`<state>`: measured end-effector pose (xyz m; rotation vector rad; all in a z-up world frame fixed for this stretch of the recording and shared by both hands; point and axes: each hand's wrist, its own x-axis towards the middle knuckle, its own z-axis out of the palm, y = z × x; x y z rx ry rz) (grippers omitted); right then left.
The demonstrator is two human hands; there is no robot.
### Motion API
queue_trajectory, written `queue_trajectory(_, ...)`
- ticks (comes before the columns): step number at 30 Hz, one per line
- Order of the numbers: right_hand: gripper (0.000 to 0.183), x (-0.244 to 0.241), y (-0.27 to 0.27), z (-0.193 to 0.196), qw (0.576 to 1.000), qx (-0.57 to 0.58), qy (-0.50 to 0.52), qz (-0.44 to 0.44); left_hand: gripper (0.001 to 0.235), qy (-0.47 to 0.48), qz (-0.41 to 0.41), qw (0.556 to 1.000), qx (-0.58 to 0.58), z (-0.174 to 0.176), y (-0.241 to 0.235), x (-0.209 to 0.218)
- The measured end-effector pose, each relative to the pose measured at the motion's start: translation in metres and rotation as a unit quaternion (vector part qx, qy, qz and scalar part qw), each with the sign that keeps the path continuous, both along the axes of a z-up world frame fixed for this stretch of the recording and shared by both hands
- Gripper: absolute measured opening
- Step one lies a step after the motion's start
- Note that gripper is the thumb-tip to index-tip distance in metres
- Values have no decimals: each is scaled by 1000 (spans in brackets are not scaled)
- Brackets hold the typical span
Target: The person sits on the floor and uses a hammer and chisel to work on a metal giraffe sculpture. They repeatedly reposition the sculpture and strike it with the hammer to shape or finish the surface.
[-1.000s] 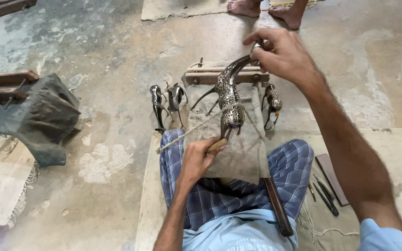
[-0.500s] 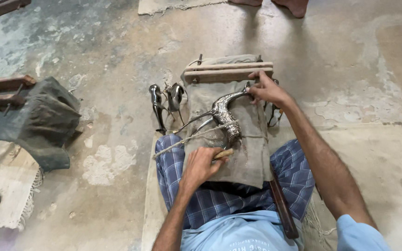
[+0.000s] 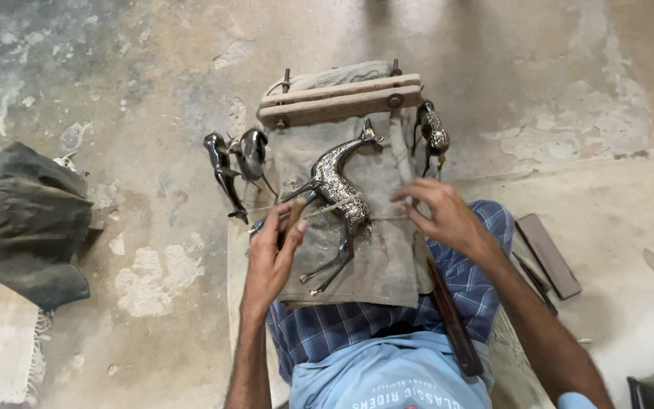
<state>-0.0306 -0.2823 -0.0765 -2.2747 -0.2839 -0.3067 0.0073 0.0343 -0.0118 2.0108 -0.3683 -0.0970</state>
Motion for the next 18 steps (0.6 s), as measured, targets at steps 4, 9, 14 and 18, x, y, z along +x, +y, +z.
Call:
queue_trajectory(4,23,-58,-3,-28,968,80,106,-211,31,5,-47,993,-104,-5,-15,1)
queue_trajectory(9,36,-125,2,-74,964,-16,157,-215,34,141,-47,985,-90,-13,-49,26)
queue_trajectory(14,69,-163,41,-111,912,-157,309,-221,56,-6,-156,986,-56,-12,-72,33)
queue_trajectory(18,70,-165,17,-137,921,-99,318,-201,67,21,-176,982,58,-6,-81,37)
